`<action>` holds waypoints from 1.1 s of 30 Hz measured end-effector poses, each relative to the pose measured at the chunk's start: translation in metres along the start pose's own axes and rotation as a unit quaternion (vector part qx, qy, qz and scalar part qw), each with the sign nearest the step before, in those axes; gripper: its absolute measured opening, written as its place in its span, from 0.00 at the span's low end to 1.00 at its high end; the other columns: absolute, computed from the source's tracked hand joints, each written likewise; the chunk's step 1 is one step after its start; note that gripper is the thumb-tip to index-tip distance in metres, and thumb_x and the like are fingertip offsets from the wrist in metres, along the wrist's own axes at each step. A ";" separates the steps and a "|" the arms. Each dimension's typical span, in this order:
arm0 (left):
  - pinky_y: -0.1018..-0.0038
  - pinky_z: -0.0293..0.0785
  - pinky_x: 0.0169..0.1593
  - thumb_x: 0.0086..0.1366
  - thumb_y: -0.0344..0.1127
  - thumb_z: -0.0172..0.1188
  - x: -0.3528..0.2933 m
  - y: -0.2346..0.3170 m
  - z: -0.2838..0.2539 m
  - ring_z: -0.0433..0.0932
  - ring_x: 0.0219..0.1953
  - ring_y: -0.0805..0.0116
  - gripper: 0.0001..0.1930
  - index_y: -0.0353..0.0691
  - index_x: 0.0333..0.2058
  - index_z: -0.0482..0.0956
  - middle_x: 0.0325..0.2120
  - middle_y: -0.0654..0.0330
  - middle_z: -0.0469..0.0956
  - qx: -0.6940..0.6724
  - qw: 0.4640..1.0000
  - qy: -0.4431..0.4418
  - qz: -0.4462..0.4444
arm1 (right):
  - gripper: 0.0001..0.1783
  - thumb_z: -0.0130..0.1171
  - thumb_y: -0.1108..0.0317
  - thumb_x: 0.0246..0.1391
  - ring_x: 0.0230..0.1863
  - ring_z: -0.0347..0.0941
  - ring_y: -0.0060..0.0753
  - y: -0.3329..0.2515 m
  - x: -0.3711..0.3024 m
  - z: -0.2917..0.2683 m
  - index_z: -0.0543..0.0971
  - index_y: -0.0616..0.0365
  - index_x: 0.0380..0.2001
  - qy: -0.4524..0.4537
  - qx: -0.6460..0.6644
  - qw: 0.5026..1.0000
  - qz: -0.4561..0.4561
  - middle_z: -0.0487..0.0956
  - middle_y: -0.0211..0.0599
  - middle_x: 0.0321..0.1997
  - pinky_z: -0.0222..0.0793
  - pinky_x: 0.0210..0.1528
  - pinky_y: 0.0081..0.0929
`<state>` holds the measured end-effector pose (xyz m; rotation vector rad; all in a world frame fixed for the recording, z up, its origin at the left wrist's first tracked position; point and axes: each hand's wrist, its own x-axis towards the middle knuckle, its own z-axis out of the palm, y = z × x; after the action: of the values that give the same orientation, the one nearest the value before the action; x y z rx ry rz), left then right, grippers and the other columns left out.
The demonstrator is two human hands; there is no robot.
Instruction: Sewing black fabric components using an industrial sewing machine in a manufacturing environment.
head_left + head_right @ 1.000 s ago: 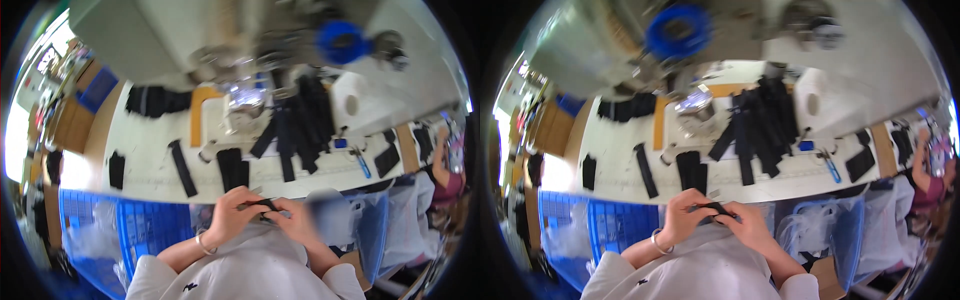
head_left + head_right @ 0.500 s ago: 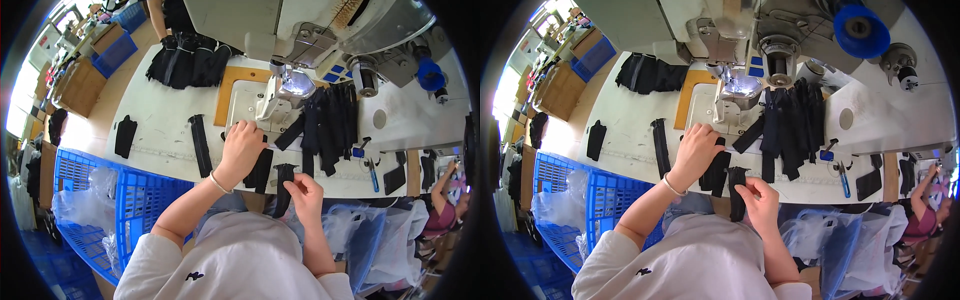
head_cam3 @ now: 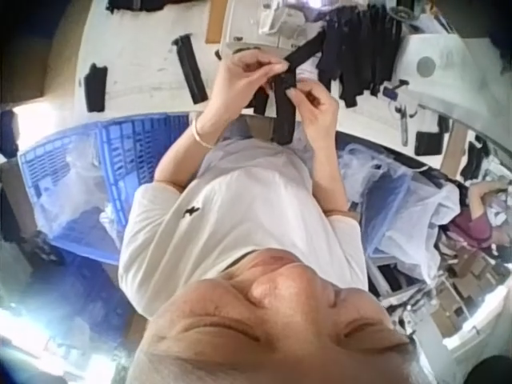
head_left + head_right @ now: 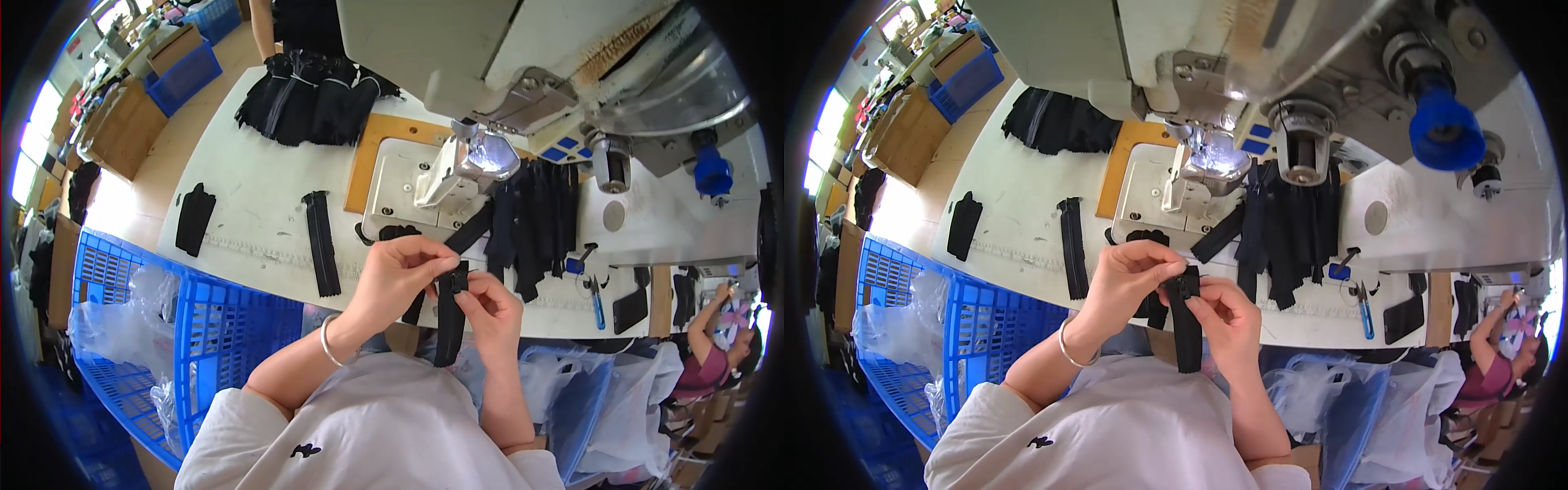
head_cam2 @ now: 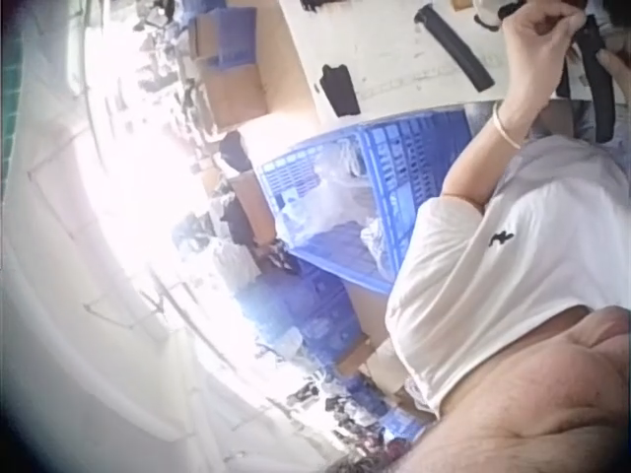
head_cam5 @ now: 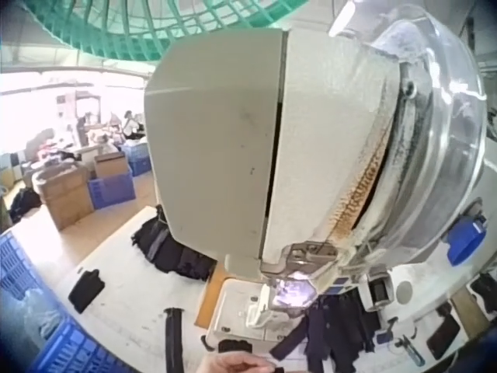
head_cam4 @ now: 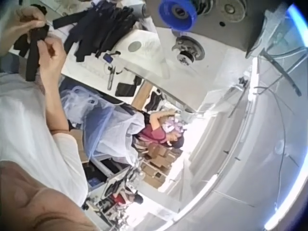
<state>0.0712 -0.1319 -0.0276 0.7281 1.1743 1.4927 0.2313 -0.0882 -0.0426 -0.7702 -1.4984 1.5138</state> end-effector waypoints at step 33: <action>0.80 0.75 0.37 0.58 0.24 0.64 0.005 0.018 0.001 0.77 0.32 0.76 0.10 0.31 0.40 0.78 0.32 0.59 0.80 -0.087 0.994 0.019 0.056 | 0.08 0.61 0.70 0.54 0.24 0.65 0.12 -0.022 0.026 0.002 0.80 0.66 0.31 -0.046 -0.039 0.996 0.066 0.75 0.26 0.22 0.60 0.26 0.14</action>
<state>0.0641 -0.1263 -0.0114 0.6570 1.0303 1.6860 0.2213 -0.0673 -0.0169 -0.8708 -1.6109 1.6153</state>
